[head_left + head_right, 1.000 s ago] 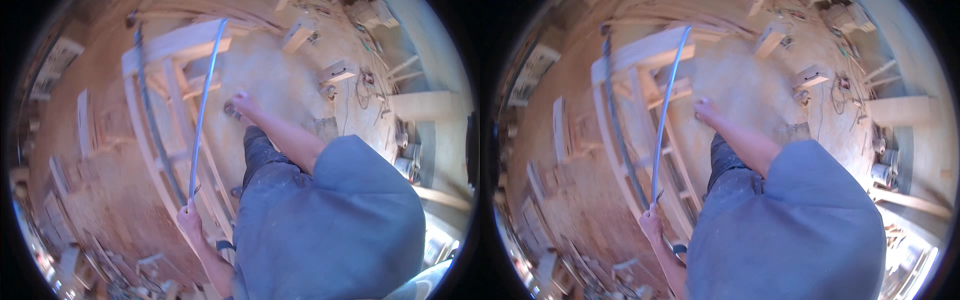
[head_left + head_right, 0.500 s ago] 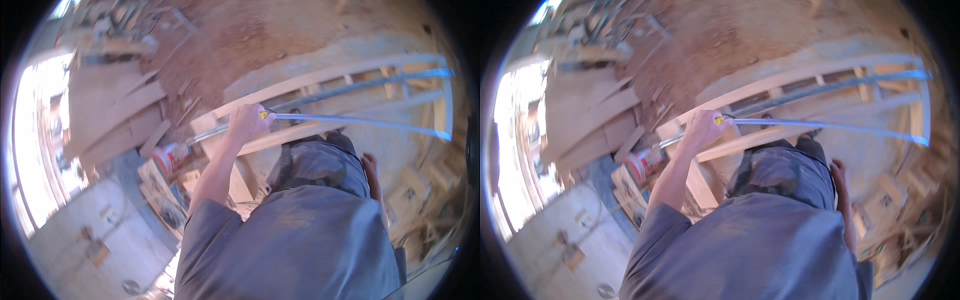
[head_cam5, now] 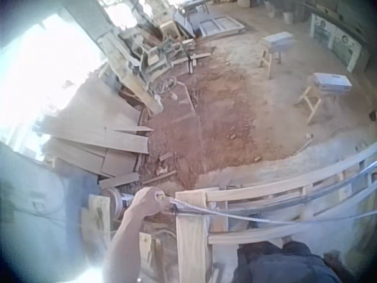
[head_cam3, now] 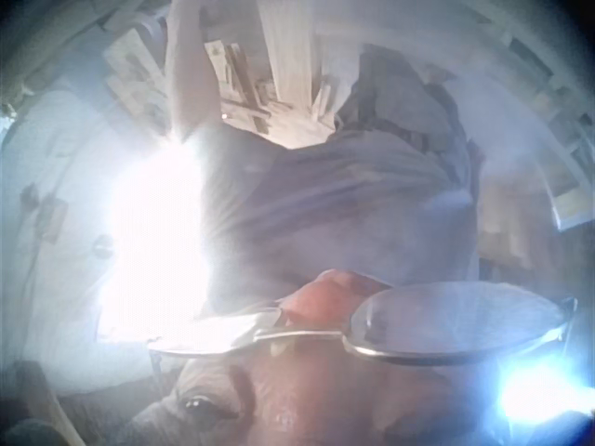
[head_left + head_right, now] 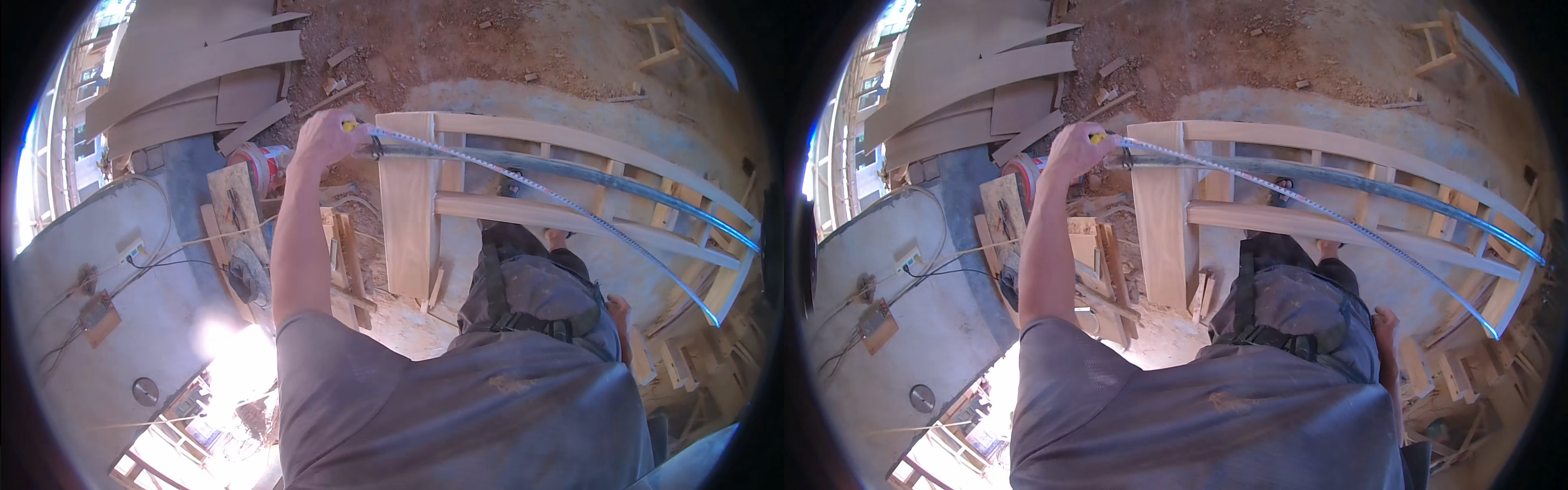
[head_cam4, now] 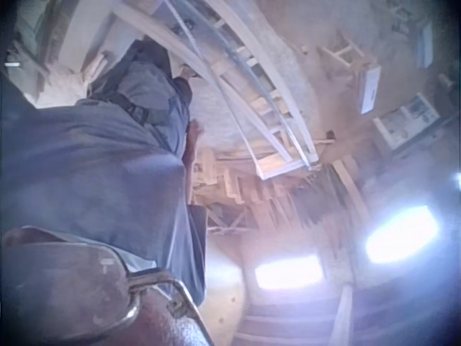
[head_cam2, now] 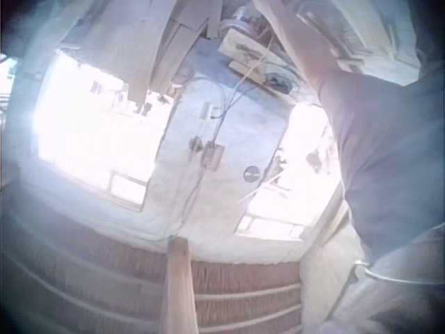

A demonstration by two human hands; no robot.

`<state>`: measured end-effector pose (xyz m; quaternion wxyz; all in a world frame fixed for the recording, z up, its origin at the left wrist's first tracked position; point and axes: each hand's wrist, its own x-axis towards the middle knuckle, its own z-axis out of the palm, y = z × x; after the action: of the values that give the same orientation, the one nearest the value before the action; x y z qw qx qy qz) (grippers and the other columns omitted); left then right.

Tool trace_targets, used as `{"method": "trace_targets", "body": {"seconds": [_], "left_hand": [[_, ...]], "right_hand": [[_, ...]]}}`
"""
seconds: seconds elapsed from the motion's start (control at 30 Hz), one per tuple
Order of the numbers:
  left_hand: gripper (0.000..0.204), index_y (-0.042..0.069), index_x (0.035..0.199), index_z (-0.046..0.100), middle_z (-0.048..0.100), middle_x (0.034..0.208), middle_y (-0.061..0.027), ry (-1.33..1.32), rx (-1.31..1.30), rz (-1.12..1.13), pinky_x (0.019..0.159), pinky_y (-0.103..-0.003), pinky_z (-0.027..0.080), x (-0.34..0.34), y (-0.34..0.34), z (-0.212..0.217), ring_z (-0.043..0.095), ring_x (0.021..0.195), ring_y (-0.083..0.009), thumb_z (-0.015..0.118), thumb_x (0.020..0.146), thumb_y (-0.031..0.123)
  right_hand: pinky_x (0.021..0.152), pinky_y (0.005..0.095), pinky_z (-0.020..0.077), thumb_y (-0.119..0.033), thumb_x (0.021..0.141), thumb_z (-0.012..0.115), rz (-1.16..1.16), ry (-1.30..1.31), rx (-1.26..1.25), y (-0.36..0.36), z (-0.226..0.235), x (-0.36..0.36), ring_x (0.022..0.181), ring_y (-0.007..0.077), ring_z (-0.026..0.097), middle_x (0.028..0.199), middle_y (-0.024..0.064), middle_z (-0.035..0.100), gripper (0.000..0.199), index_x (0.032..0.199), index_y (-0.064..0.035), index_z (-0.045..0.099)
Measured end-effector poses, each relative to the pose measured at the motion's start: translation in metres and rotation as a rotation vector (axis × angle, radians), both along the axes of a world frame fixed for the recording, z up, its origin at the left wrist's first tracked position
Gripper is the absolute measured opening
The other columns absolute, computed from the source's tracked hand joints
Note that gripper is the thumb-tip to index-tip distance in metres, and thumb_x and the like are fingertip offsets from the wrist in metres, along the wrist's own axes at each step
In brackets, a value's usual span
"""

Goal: The person measures the dimensions of a wooden furniture frame using a tape measure and secures a board to the frame with a bar clamp and a hammer.

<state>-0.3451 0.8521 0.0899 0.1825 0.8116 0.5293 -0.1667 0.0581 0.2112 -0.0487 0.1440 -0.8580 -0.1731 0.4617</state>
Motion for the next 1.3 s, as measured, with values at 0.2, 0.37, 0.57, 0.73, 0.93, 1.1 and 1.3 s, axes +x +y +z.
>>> {"method": "trace_targets", "body": {"seconds": [0.2, 0.37, 0.57, 0.73, 0.93, 1.1, 1.3], "left_hand": [[0.044, 0.011, 0.097, 0.075, 0.071, 0.09, -0.0172, 0.029, 0.005, -0.014, 0.082, -0.044, 0.05, -0.006, 0.038, -0.012, 0.066, 0.091, -0.0338, 0.07, 0.08, 0.051], [0.05, 0.011, 0.105, 0.075, 0.071, 0.103, -0.0151, 0.052, -0.096, 0.012, 0.091, -0.041, 0.05, -0.009, 0.048, -0.021, 0.065, 0.103, -0.0308, 0.072, 0.078, 0.053], [0.052, 0.012, 0.107, 0.074, 0.071, 0.105, -0.0152, 0.018, -0.103, -0.021, 0.091, -0.042, 0.05, -0.013, 0.058, -0.043, 0.065, 0.103, -0.0314, 0.07, 0.078, 0.055], [0.048, 0.012, 0.103, 0.076, 0.071, 0.103, -0.016, -0.007, -0.112, -0.059, 0.09, -0.043, 0.051, -0.017, 0.058, -0.048, 0.065, 0.102, -0.0317, 0.069, 0.079, 0.053], [0.044, 0.011, 0.097, 0.076, 0.07, 0.094, -0.0173, -0.058, -0.131, -0.044, 0.083, -0.043, 0.051, -0.021, 0.063, -0.055, 0.066, 0.093, -0.0342, 0.069, 0.08, 0.051], [0.047, 0.011, 0.102, 0.075, 0.071, 0.102, -0.0162, -0.027, -0.177, -0.021, 0.089, -0.044, 0.052, -0.018, 0.067, -0.053, 0.065, 0.101, -0.0328, 0.07, 0.078, 0.051], [0.047, 0.009, 0.099, 0.075, 0.071, 0.096, -0.0171, -0.03, -0.209, -0.021, 0.086, -0.044, 0.052, -0.019, 0.07, -0.051, 0.065, 0.096, -0.0339, 0.071, 0.077, 0.051]], "right_hand": [[0.062, 0.0284, 0.0483, -0.014, 0.089, 0.058, -0.205, 0.072, 0.027, 0.039, 0.029, -0.01, 0.069, 0.0136, 0.059, 0.087, 0.0096, 0.067, 0.037, 0.119, 0.0061, 0.062], [0.073, 0.0318, 0.053, -0.015, 0.089, 0.059, -0.018, 0.035, -0.017, 0.022, 0.022, -0.009, 0.082, 0.0199, 0.067, 0.098, 0.0155, 0.071, 0.037, 0.119, 0.0059, 0.063], [0.083, 0.0336, 0.0531, -0.015, 0.088, 0.061, -0.044, 0.084, -0.215, 0.013, 0.025, -0.025, 0.096, 0.0226, 0.069, 0.103, 0.0193, 0.072, 0.034, 0.117, 0.0031, 0.066], [0.08, 0.0328, 0.0531, -0.012, 0.087, 0.061, 0.07, -0.034, -0.163, 0.043, 0.045, -0.026, 0.093, 0.0216, 0.069, 0.101, 0.0181, 0.072, 0.034, 0.117, 0.0038, 0.065], [0.073, 0.0304, 0.053, -0.01, 0.087, 0.059, 0.059, 0.029, -0.136, 0.103, 0.065, -0.026, 0.081, 0.0164, 0.066, 0.093, 0.014, 0.071, 0.035, 0.118, 0.0045, 0.063], [0.066, 0.0284, 0.0521, -0.01, 0.088, 0.059, -0.048, 0.13, -0.098, 0.105, 0.059, -0.02, 0.075, 0.0139, 0.063, 0.092, 0.0125, 0.07, 0.036, 0.121, 0.005, 0.061], [0.062, 0.028, 0.0503, -0.009, 0.093, 0.056, -0.219, 0.221, -0.046, 0.113, 0.055, -0.012, 0.073, 0.0152, 0.061, 0.093, 0.0133, 0.067, 0.035, 0.125, 0.0043, 0.057]]}}
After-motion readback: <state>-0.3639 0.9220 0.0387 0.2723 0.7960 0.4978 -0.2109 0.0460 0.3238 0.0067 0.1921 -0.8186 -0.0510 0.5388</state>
